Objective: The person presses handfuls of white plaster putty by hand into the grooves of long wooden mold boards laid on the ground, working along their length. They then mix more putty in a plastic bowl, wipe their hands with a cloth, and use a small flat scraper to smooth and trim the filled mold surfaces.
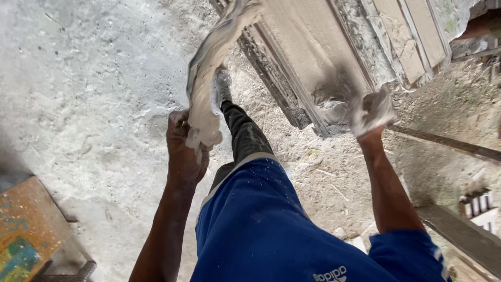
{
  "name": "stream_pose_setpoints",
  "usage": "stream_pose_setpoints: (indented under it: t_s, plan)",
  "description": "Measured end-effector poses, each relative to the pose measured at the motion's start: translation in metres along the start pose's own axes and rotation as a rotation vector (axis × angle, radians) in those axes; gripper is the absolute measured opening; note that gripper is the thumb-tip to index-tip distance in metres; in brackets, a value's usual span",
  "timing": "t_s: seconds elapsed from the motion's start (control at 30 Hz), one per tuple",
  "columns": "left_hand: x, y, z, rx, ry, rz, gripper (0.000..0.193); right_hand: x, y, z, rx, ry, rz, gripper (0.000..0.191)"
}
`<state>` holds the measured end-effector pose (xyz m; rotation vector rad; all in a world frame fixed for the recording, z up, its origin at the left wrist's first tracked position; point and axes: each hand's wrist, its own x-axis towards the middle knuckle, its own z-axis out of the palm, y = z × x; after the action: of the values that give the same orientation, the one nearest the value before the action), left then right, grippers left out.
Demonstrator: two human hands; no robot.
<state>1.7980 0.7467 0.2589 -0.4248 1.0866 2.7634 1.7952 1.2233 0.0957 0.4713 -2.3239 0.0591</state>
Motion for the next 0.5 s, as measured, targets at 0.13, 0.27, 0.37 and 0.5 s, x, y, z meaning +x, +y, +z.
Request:
stream_pose_setpoints:
  t_s: [0.13, 0.27, 0.37, 0.5]
  plan:
    - [-0.011, 0.013, -0.028, -0.025, 0.101, 0.026, 0.027, -0.014, -0.03, 0.007, 0.488, -0.04, 0.246, 0.075]
    - [0.014, 0.029, -0.041, -0.059, 0.115, 0.034, 0.03, 0.067, -0.049, 0.074, 0.307, 0.035, 0.018, 0.097]
    - [0.06, 0.047, -0.049, -0.058, 0.133, 0.056, 0.033, 0.156, -0.069, 0.141, 0.266, -0.076, 0.064, 0.101]
    - [0.15, 0.08, -0.071, -0.023, 0.134, 0.09, 0.037, 0.283, -0.096, 0.238, 0.27, -0.326, 0.025, 0.075]
